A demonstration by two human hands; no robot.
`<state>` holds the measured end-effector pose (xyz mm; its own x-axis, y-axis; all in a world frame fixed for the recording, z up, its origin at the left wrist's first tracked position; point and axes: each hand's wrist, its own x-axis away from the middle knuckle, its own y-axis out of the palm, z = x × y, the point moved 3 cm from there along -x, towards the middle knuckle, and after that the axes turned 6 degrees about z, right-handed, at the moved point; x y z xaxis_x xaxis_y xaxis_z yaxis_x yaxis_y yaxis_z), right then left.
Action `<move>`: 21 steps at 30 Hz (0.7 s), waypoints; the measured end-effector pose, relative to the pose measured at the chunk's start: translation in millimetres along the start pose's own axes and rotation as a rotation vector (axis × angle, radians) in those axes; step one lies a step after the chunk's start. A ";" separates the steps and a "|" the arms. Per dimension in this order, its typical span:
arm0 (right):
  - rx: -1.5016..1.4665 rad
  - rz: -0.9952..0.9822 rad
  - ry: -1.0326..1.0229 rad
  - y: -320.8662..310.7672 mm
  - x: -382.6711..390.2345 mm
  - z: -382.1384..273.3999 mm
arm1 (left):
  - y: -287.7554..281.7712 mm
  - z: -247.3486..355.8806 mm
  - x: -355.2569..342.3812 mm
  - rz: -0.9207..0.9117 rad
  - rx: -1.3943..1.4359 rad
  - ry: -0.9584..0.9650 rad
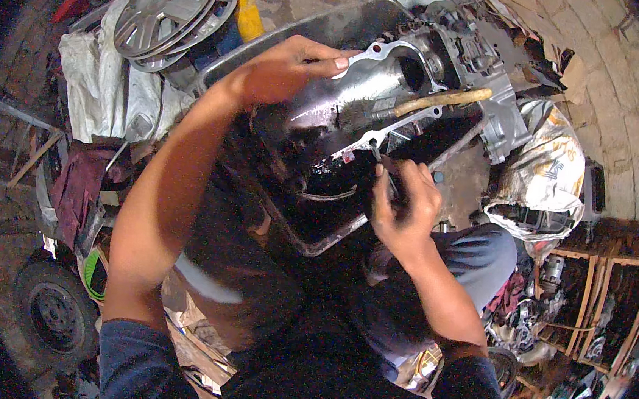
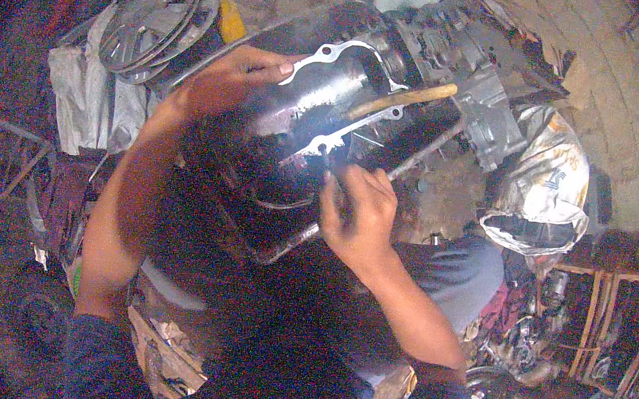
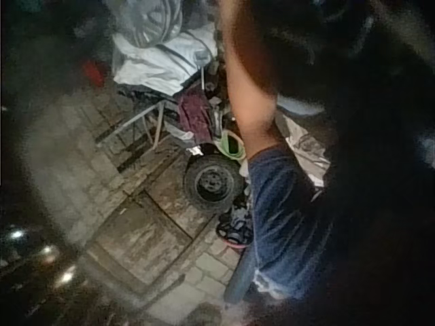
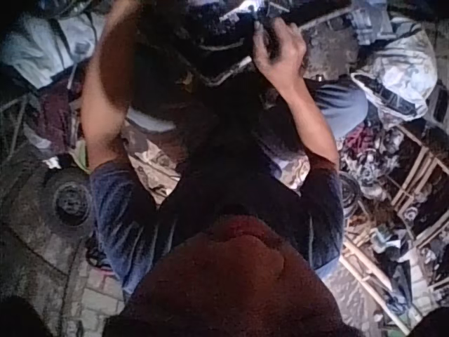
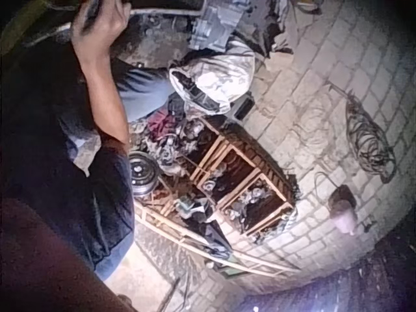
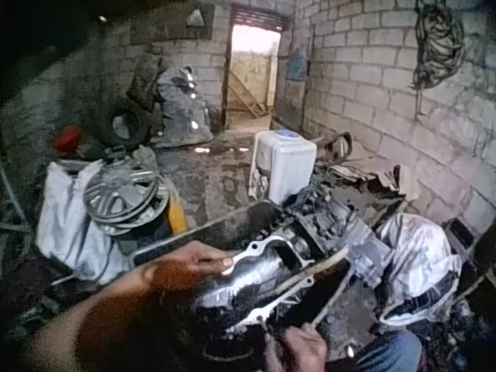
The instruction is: The person scrubs a metallic engine part with a brush and a cloth in a cluttered workshop. They repeatedly scrub the surface and wipe it down.
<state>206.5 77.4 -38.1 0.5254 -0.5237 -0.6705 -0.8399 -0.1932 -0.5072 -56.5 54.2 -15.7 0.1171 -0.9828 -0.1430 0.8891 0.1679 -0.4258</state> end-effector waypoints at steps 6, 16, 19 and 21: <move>0.006 0.035 0.042 -3.7 0.4 5.2 | -0.4 1.2 -0.4 -0.001 -0.039 0.022; 0.022 -0.034 -0.063 4.0 1.3 -3.4 | 4.1 5.6 1.1 0.026 -0.038 0.000; -0.016 0.063 0.189 2.4 -3.6 2.8 | 4.8 7.6 5.0 0.042 -0.003 -0.111; -0.018 -0.009 0.152 4.7 -4.9 2.4 | 3.6 4.7 3.7 0.033 -0.027 -0.088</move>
<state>200.3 81.0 -38.6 0.5072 -0.6416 -0.5755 -0.8383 -0.2122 -0.5022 -50.7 50.8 -13.6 0.1858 -0.9794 -0.0793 0.8719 0.2016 -0.4463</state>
